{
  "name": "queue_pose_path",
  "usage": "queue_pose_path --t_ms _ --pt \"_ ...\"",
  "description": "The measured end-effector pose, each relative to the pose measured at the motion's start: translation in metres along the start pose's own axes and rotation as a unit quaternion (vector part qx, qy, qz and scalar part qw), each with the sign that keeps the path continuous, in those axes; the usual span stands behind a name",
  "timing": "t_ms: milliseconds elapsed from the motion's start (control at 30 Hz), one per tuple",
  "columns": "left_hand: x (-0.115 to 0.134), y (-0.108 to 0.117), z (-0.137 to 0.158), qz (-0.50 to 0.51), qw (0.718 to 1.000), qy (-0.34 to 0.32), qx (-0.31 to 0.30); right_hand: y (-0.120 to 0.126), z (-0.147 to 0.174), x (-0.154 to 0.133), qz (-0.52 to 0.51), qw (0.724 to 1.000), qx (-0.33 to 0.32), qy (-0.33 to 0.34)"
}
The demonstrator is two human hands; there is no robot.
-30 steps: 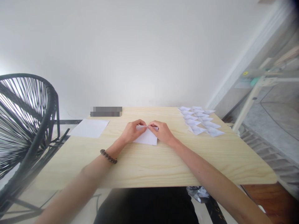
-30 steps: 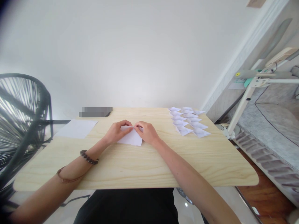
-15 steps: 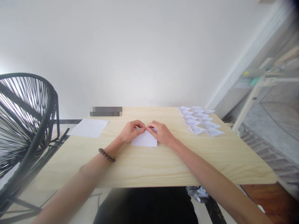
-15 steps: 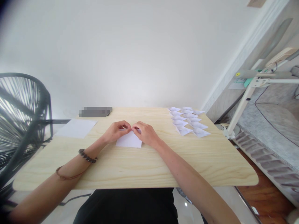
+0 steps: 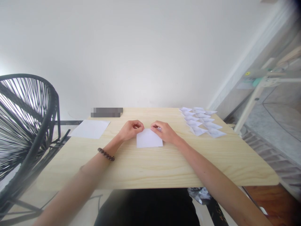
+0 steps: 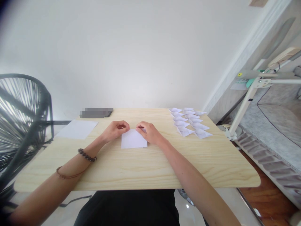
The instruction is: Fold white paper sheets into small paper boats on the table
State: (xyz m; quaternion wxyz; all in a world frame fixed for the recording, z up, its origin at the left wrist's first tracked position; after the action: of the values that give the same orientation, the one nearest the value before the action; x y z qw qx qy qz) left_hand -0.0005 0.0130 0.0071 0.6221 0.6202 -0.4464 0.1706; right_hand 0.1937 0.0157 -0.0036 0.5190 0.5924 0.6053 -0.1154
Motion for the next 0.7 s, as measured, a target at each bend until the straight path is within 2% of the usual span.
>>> queue_pose_path --t_ms 200,467,700 --pt "-0.005 0.009 0.000 0.015 1.000 0.011 -0.016 0.010 0.004 0.004 0.012 1.000 0.009 -0.011" --pt "0.004 -0.005 0.003 -0.004 0.999 -0.032 -0.035 -0.007 0.002 -0.006 0.013 1.000 -0.016 0.020" --pt "0.008 -0.007 0.003 -0.023 0.998 -0.056 -0.034 -0.007 0.003 -0.008 0.017 0.999 -0.012 0.035"
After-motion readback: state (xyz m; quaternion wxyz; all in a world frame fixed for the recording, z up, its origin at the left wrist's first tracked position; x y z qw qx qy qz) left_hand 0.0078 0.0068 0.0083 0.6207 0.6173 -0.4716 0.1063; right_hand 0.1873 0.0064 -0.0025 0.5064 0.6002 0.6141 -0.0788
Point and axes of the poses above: each hand's wrist, its own z-axis away from the middle knuckle, its own y-axis out of the back of the hand, x = y × z, the point moved 1 cm from there along -z, towards the middle knuckle, and after that the axes turned 12 degrees about -z, right-handed, at the moved point
